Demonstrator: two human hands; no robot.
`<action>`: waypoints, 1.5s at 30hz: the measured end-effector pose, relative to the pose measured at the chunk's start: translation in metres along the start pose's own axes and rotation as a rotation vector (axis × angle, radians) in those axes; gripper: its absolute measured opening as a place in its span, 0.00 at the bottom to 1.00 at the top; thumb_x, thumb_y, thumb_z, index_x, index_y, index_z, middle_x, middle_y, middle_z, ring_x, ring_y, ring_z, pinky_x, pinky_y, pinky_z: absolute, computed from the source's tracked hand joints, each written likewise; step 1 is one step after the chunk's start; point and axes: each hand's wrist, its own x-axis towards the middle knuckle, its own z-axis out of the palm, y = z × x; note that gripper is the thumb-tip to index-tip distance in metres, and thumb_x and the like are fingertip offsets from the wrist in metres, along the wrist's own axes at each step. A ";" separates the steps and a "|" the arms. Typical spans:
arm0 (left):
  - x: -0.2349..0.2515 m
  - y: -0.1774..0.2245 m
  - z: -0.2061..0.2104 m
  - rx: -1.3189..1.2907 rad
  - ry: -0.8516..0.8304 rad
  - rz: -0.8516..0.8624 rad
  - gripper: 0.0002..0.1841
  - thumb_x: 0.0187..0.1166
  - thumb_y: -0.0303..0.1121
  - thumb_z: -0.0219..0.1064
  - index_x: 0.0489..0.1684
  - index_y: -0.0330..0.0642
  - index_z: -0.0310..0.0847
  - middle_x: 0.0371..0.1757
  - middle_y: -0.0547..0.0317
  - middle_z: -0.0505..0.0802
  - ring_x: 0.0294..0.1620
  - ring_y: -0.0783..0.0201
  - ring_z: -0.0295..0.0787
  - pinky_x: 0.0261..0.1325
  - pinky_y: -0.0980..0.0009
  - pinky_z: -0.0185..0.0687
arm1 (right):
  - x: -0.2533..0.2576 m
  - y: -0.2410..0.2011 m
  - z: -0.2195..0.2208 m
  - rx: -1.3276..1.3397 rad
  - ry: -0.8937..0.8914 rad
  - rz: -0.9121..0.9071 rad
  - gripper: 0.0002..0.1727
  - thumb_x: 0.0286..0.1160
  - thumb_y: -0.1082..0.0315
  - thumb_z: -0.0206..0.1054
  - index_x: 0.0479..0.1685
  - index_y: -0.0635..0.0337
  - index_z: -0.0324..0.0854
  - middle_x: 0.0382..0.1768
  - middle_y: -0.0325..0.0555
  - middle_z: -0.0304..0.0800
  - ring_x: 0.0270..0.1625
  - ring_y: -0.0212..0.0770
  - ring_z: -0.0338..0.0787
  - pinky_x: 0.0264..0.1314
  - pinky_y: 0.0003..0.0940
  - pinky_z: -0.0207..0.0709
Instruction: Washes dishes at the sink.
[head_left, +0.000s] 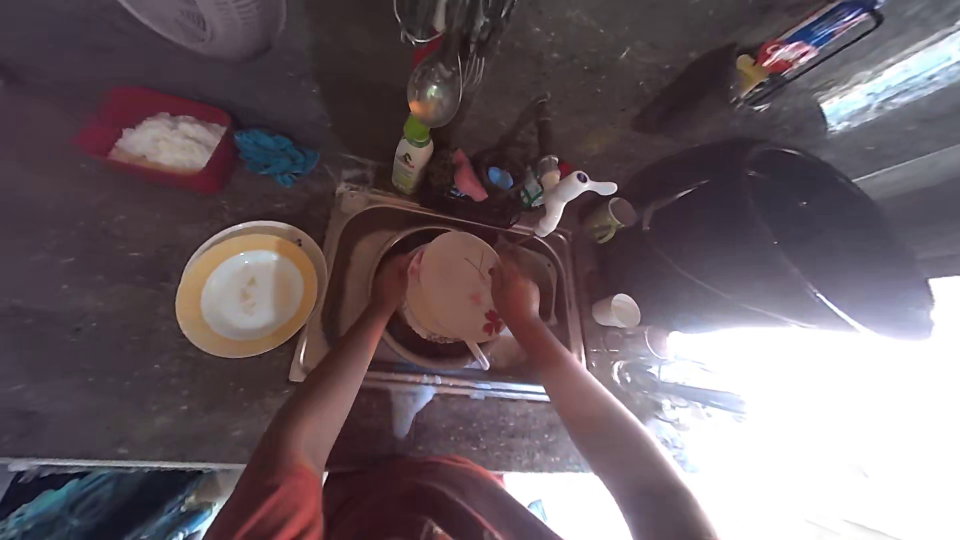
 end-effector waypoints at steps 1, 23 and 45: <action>-0.016 0.006 -0.001 0.040 -0.021 -0.031 0.22 0.91 0.36 0.54 0.79 0.33 0.73 0.76 0.37 0.82 0.79 0.45 0.78 0.83 0.48 0.70 | 0.002 -0.005 -0.001 -0.006 -0.020 0.004 0.25 0.95 0.59 0.46 0.85 0.56 0.69 0.64 0.64 0.88 0.64 0.65 0.89 0.66 0.63 0.78; -0.025 0.007 0.039 -0.088 0.160 -0.218 0.27 0.86 0.28 0.60 0.86 0.37 0.65 0.84 0.41 0.76 0.85 0.48 0.72 0.86 0.52 0.67 | 0.013 0.016 0.065 0.265 -0.110 0.200 0.31 0.93 0.61 0.50 0.92 0.59 0.53 0.71 0.64 0.83 0.69 0.60 0.87 0.71 0.55 0.79; -0.089 0.073 -0.093 0.425 -0.051 -0.416 0.26 0.92 0.34 0.52 0.88 0.34 0.61 0.76 0.29 0.80 0.78 0.38 0.78 0.81 0.43 0.70 | 0.039 -0.030 0.177 0.132 -0.154 -0.450 0.44 0.91 0.40 0.40 0.94 0.66 0.47 0.96 0.59 0.33 0.97 0.59 0.29 0.96 0.60 0.17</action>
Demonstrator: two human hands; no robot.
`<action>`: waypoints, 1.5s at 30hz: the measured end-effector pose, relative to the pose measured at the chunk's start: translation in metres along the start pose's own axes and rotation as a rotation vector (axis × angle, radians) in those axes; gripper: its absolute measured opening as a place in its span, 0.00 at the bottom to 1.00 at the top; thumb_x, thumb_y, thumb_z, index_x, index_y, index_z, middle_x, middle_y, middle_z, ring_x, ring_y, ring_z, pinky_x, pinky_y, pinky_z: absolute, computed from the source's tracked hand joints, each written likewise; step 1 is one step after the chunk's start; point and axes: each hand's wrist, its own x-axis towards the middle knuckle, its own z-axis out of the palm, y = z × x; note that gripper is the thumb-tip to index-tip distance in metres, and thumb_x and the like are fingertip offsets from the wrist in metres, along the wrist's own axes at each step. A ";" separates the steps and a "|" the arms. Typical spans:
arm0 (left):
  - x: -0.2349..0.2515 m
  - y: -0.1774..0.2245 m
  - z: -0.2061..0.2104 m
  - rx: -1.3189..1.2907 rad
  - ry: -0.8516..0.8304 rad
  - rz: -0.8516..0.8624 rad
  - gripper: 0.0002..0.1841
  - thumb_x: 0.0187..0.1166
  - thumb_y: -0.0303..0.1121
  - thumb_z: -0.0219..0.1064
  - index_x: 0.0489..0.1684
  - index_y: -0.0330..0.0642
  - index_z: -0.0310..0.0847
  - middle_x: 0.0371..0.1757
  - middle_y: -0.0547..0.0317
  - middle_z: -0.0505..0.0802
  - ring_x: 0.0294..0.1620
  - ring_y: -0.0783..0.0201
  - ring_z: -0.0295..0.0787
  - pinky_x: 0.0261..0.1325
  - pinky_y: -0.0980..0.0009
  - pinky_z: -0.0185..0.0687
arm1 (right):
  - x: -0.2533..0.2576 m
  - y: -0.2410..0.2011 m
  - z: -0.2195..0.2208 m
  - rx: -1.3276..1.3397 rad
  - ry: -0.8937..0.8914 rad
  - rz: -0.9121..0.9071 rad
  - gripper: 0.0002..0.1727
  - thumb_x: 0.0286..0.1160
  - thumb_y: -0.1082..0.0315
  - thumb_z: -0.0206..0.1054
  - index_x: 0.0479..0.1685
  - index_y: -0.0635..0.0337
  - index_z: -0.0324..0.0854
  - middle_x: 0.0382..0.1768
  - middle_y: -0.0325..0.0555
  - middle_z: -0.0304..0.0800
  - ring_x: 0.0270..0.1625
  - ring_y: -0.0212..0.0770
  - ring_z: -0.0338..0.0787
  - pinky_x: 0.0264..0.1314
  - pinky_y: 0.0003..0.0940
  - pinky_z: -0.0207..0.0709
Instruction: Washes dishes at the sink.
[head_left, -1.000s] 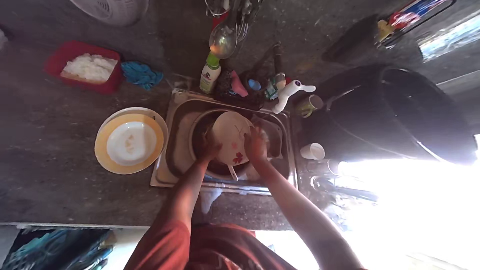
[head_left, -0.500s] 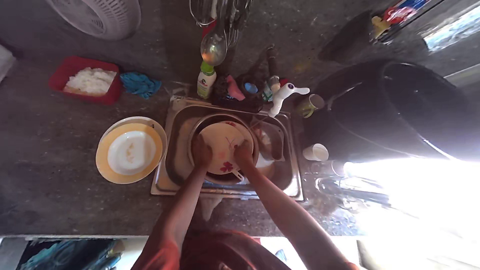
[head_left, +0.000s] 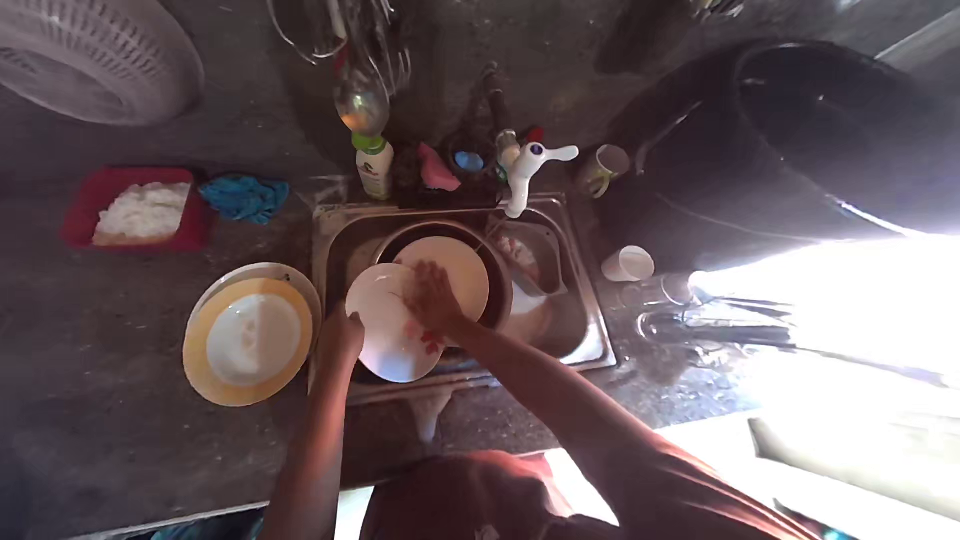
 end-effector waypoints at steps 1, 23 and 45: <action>-0.008 0.002 0.001 0.012 -0.002 -0.018 0.26 0.93 0.34 0.52 0.88 0.33 0.60 0.76 0.30 0.81 0.78 0.38 0.78 0.80 0.44 0.70 | 0.005 0.004 0.000 -0.007 0.012 -0.036 0.44 0.91 0.40 0.41 0.95 0.64 0.44 0.96 0.55 0.35 0.98 0.56 0.30 0.96 0.58 0.19; 0.101 0.050 0.186 -0.139 0.343 0.066 0.35 0.92 0.51 0.46 0.92 0.34 0.53 0.89 0.36 0.67 0.90 0.41 0.62 0.90 0.44 0.55 | -0.031 0.020 -0.117 0.212 0.216 0.561 0.30 0.93 0.51 0.50 0.86 0.59 0.62 0.75 0.65 0.74 0.63 0.64 0.88 0.63 0.61 0.83; -0.057 0.103 0.021 -0.634 -0.012 0.506 0.53 0.73 0.27 0.71 0.98 0.48 0.34 0.95 0.40 0.51 0.93 0.46 0.54 0.87 0.50 0.63 | -0.086 -0.101 -0.162 1.525 -0.111 0.525 0.20 0.96 0.71 0.35 0.65 0.70 0.71 0.47 0.48 0.82 0.44 0.30 0.80 0.50 0.23 0.75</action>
